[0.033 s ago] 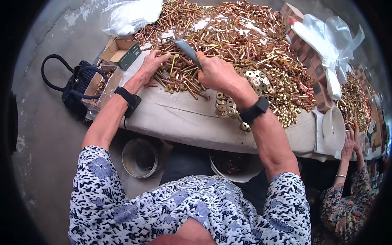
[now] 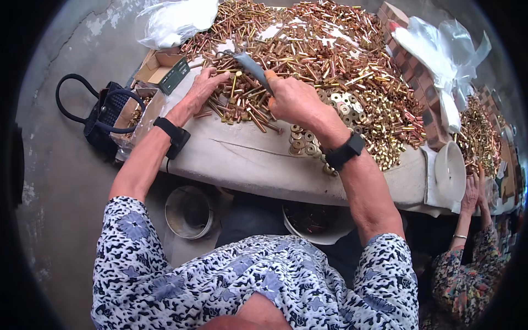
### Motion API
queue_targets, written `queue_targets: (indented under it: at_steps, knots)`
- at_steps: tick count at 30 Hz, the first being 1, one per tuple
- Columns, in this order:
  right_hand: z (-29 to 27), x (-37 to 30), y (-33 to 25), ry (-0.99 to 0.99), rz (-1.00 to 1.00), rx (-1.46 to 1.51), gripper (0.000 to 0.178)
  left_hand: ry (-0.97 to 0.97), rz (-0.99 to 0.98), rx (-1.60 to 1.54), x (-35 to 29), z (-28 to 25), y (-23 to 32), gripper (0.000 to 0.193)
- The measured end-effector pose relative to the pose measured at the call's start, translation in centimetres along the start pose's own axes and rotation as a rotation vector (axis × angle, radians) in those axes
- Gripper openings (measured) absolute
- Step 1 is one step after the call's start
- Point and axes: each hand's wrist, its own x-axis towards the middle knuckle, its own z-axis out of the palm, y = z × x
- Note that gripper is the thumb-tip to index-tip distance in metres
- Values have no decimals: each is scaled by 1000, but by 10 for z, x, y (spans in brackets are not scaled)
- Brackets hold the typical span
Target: The person gathers bolts and washers from a table into a bucket and a scoop, then pours nuts from a yellow bag into the scoop. They then pick up a bolt, a washer, and a nut, threading them together by hand before placing the assembly into a bucket.
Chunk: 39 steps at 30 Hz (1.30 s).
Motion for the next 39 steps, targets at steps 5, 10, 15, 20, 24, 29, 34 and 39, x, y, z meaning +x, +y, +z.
queue_targets:
  at_steps: [5,10,15,20,24,29,34,39]
  knots:
    - [-7,-38,1,34,-35,27,56,-69,-13,-23,-33,3,22,71]
    - [-10,-68,5,29,-57,-58,59,3,-6,-139,-69,25,36,49]
    - [5,-83,15,103,-109,-76,61,61,127,-340,-76,49,24,56]
    - [5,-101,11,43,-44,-68,70,178,74,-165,-102,67,43,64]
    - [11,-118,12,132,-76,-262,71,310,171,-19,-128,85,51,76]
    - [-6,-133,8,125,-105,-104,68,275,208,138,-149,81,57,74]
    - [-9,-134,10,163,-74,288,63,237,273,282,-156,67,56,76]
    - [-20,-118,11,322,-49,425,58,248,346,452,-161,55,54,75]
